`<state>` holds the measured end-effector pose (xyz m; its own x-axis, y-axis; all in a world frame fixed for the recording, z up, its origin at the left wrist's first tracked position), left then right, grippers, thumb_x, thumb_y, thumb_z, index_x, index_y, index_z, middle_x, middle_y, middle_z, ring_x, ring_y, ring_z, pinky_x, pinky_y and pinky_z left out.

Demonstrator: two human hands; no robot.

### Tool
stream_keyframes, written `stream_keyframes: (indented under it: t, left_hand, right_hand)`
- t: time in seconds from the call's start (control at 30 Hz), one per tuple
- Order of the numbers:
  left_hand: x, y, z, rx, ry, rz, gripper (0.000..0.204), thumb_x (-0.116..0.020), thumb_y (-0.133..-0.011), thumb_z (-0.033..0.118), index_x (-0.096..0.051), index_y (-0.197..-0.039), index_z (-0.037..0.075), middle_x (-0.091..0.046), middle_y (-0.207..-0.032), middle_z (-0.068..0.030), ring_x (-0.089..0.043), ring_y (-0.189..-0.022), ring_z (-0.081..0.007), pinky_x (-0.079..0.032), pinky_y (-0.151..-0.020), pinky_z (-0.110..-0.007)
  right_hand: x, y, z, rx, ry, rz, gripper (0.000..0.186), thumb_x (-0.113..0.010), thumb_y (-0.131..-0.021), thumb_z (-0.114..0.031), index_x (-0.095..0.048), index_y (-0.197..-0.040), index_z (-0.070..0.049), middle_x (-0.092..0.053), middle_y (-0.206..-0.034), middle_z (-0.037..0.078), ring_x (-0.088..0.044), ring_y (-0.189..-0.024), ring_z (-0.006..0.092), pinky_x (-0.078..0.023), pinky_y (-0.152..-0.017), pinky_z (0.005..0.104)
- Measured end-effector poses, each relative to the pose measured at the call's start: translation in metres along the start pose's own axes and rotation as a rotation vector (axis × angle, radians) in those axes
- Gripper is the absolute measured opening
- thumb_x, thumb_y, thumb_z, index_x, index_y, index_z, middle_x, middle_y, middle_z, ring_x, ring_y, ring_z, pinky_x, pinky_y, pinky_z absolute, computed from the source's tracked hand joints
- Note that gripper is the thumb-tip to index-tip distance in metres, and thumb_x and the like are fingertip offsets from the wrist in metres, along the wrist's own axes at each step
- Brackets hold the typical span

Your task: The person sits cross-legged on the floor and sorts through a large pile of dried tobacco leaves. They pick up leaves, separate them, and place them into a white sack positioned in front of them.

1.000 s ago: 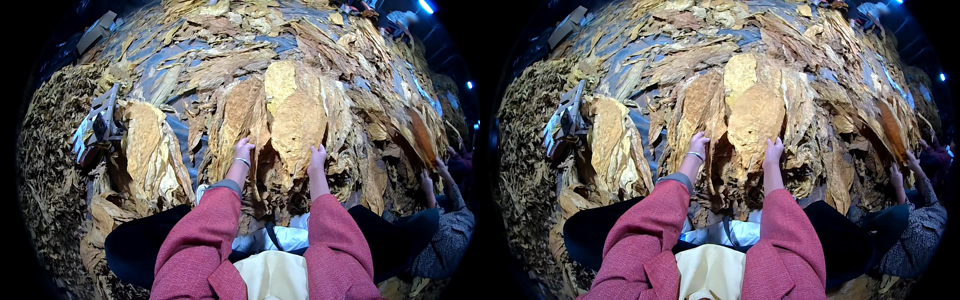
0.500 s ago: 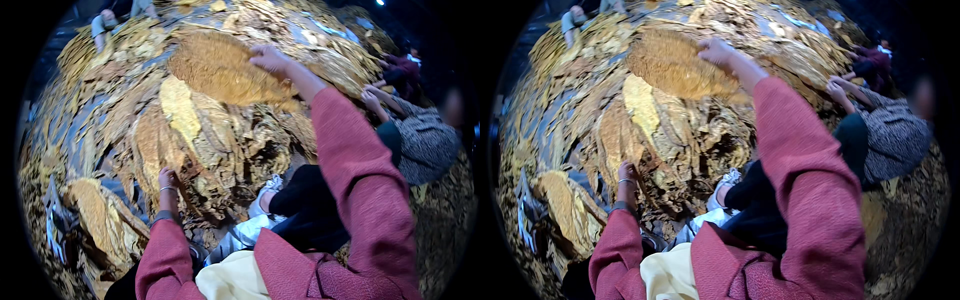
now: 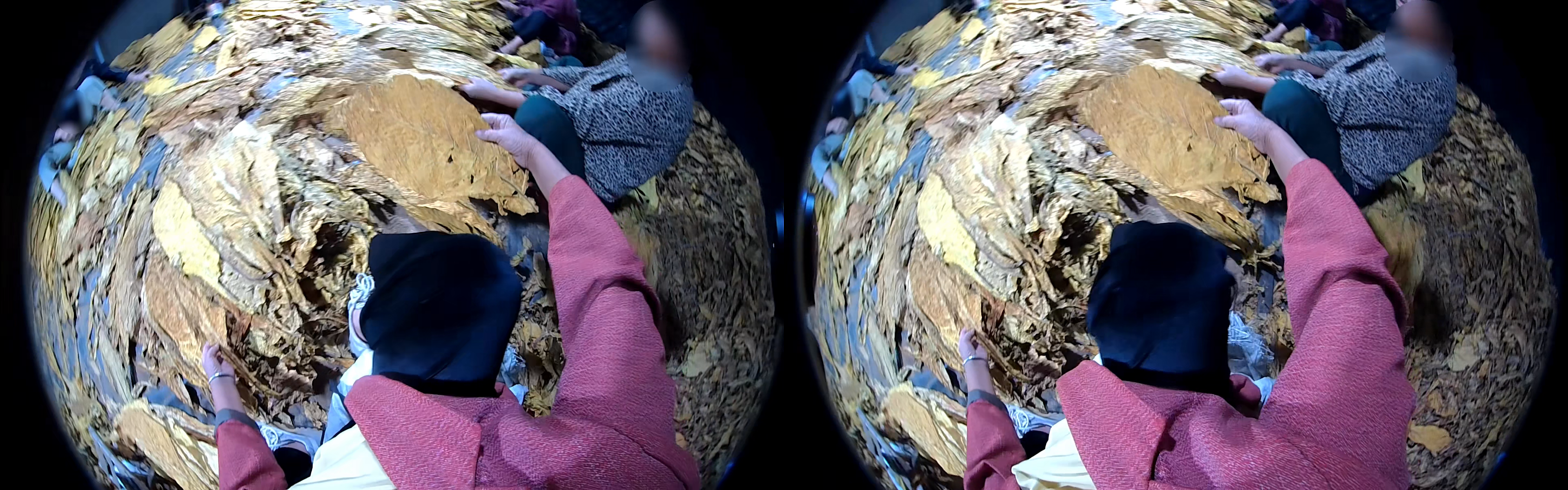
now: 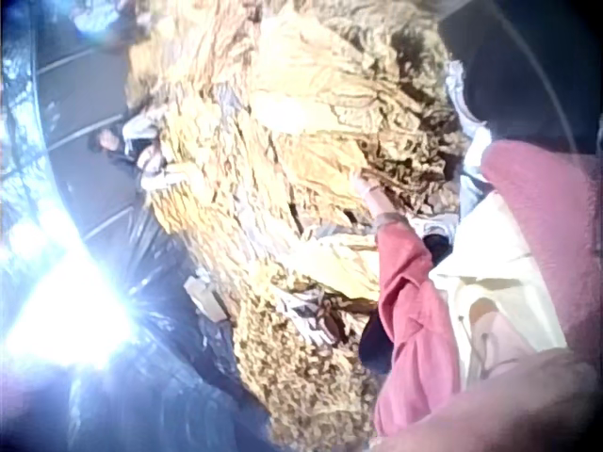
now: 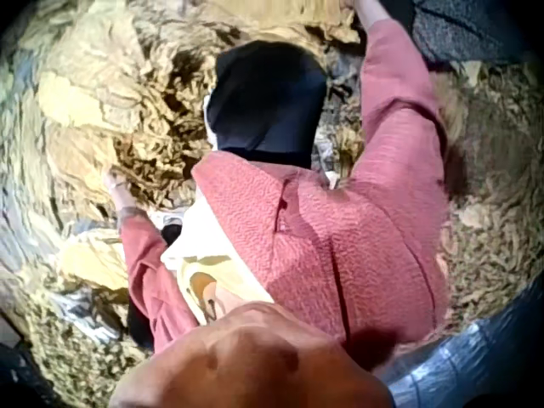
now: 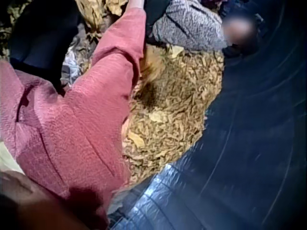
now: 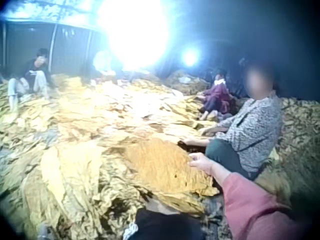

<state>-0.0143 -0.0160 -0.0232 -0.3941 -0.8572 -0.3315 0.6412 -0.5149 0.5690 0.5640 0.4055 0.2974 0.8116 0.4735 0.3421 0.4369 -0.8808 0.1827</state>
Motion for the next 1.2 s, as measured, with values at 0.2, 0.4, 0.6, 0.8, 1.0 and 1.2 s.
stream_keyframes:
  t: [0.2,0.4,0.6,0.8,1.0,1.2]
  left_hand:
    - [-0.007,0.014,0.010,0.025,-0.022,0.012,0.033,-0.050,-0.069,-0.004,-0.046,-0.099,0.007,-0.052,-0.073,-0.0038,-0.054,-0.064,-0.0174,-0.049,-0.056,-0.031]
    - [-0.042,0.026,0.001,0.052,-0.024,-0.007,0.024,-0.051,-0.069,-0.005,-0.048,-0.088,0.010,-0.051,-0.071,-0.0018,-0.053,-0.060,-0.0165,-0.049,-0.055,-0.029]
    - [-0.020,0.014,0.010,-0.015,0.014,0.051,0.027,-0.055,-0.070,0.002,-0.049,-0.095,0.010,-0.053,-0.076,-0.0025,-0.056,-0.066,-0.0186,-0.050,-0.058,-0.031]
    - [-0.056,0.024,0.001,-0.010,0.058,-0.035,0.003,-0.051,-0.074,0.004,-0.049,-0.076,0.005,-0.052,-0.074,-0.0052,-0.053,-0.066,-0.0201,-0.049,-0.061,-0.033]
    - [-0.044,0.006,-0.004,-0.017,0.014,-0.083,0.011,-0.051,-0.073,-0.003,-0.050,-0.084,0.000,-0.052,-0.076,-0.0028,-0.055,-0.065,-0.0158,-0.046,-0.061,-0.028]
    - [-0.042,-0.009,-0.012,-0.164,-0.129,0.077,0.042,-0.052,-0.073,-0.006,-0.043,-0.114,-0.006,-0.054,-0.095,-0.0066,-0.054,-0.078,-0.0151,-0.044,-0.070,-0.026]
  right_hand:
    - [0.018,0.028,0.088,-0.114,-0.051,0.186,0.028,-0.055,-0.075,-0.004,-0.056,-0.103,-0.001,-0.059,-0.094,0.001,-0.053,-0.082,0.0092,-0.041,-0.075,0.0249]
    - [0.055,0.032,0.195,-0.186,0.239,0.199,0.032,-0.057,-0.074,-0.007,-0.054,-0.105,-0.001,-0.059,-0.095,0.004,-0.055,-0.084,0.0117,-0.043,-0.073,0.0283]
    - [0.004,0.014,0.185,-0.040,0.733,0.425,0.040,-0.059,-0.067,-0.015,-0.053,-0.105,-0.004,-0.058,-0.097,0.018,-0.056,-0.090,0.0268,-0.043,-0.080,0.0340]
    - [-0.049,-0.027,0.094,0.082,0.944,-0.016,0.021,-0.056,-0.072,-0.021,-0.059,-0.085,-0.005,-0.059,-0.081,0.014,-0.057,-0.079,0.0268,-0.045,-0.068,0.0359]
    - [-0.142,-0.050,-0.068,0.479,1.116,-0.348,0.016,-0.048,-0.072,-0.013,-0.056,-0.083,-0.004,-0.058,-0.073,0.015,-0.056,-0.070,0.0309,-0.042,-0.063,0.0392]
    - [-0.235,-0.080,-0.187,0.629,1.387,-0.491,0.014,-0.049,-0.065,-0.007,-0.060,-0.073,-0.004,-0.059,-0.071,0.012,-0.056,-0.064,0.0247,-0.043,-0.059,0.0376]
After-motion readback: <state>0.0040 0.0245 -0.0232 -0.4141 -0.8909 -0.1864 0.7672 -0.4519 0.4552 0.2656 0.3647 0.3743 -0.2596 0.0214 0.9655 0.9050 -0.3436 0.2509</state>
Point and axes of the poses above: each hand's wrist, its own y-axis away from the middle knuckle, its own x-axis out of the back of the hand, z = x × y, the point moved 1 cm from there along -y, towards the middle knuckle
